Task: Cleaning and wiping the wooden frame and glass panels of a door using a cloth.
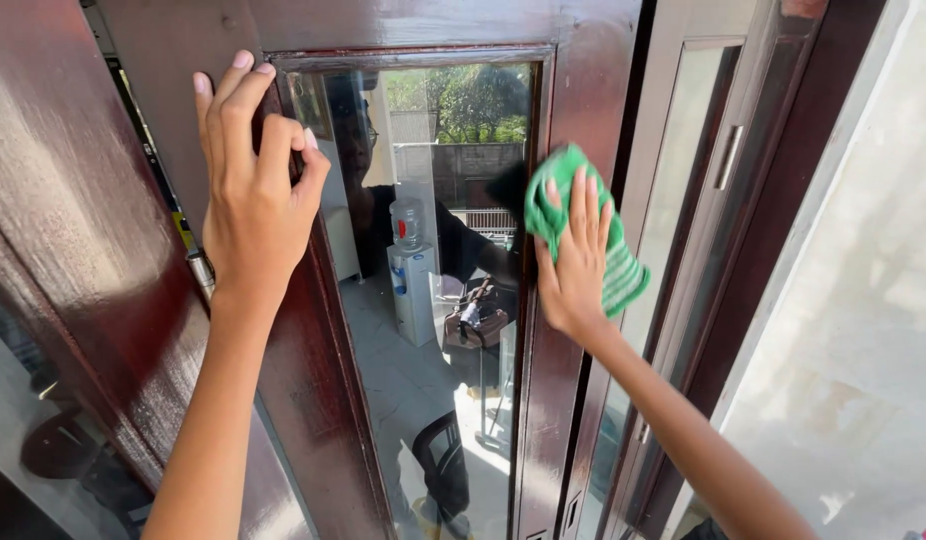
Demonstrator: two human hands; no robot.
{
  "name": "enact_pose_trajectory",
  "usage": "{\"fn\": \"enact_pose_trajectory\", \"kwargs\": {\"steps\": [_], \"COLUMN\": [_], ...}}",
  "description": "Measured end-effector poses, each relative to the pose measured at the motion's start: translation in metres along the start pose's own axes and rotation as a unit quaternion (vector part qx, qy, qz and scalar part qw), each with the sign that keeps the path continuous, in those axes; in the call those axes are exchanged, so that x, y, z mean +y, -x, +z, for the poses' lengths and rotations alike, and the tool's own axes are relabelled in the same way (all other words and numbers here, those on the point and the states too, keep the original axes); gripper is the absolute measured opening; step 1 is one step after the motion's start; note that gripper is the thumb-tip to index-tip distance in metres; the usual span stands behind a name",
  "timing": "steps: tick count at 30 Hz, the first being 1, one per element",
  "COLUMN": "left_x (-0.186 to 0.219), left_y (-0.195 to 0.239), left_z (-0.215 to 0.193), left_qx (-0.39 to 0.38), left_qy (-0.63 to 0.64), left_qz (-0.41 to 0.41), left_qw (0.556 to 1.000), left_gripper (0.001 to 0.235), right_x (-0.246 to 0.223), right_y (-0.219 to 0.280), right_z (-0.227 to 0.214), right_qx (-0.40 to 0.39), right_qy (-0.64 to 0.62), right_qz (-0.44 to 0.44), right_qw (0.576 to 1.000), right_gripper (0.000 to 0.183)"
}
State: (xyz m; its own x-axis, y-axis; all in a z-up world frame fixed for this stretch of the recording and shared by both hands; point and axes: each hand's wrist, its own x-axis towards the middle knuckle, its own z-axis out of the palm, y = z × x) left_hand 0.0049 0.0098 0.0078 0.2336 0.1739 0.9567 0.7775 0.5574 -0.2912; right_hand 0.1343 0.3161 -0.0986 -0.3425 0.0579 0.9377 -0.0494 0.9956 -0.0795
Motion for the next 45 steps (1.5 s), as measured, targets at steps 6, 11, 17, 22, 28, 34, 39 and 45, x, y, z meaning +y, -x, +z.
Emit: {"fn": "enact_pose_trajectory", "kwargs": {"steps": [6,11,17,22,28,34,39,45], "left_x": [0.001,0.003,0.001,0.000,0.003,0.036,0.073,0.084], "left_y": [0.000,-0.001,0.002,0.008,0.018,0.064,0.128,0.156], "left_z": [0.000,-0.004,-0.005,0.000,0.000,0.001,0.003,0.012], "left_qx": [-0.017,-0.034,-0.027,-0.023,-0.033,0.001,0.010,0.021], "left_qy": [0.009,0.008,0.018,0.010,0.007,0.062,0.046,0.009], "left_qz": [-0.002,-0.019,-0.004,-0.012,-0.030,-0.082,-0.115,-0.124], "left_qw": [1.000,0.999,0.999,1.000,0.999,0.995,0.992,0.992], "left_gripper": [0.019,0.019,0.017,0.017,0.018,0.024,0.027,0.028], "right_x": [0.003,-0.004,0.032,0.007,-0.005,-0.006,-0.001,0.005], "right_y": [-0.081,0.014,0.132,0.001,-0.051,0.104,0.186,0.031], "right_z": [-0.021,0.001,0.040,-0.006,-0.018,0.035,0.069,0.011], "right_qx": [0.056,-0.015,-0.089,-0.008,0.036,-0.018,-0.039,0.023], "right_qy": [0.008,0.020,0.016,-0.011,-0.012,-0.036,-0.050,-0.040], "right_qz": [-0.034,-0.011,-0.001,-0.004,-0.021,0.032,0.067,0.045], "right_qw": [0.998,1.000,0.996,1.000,0.999,0.999,0.996,0.998], "right_gripper": [0.057,0.057,0.059,0.061,0.060,0.064,0.064,0.061]}}
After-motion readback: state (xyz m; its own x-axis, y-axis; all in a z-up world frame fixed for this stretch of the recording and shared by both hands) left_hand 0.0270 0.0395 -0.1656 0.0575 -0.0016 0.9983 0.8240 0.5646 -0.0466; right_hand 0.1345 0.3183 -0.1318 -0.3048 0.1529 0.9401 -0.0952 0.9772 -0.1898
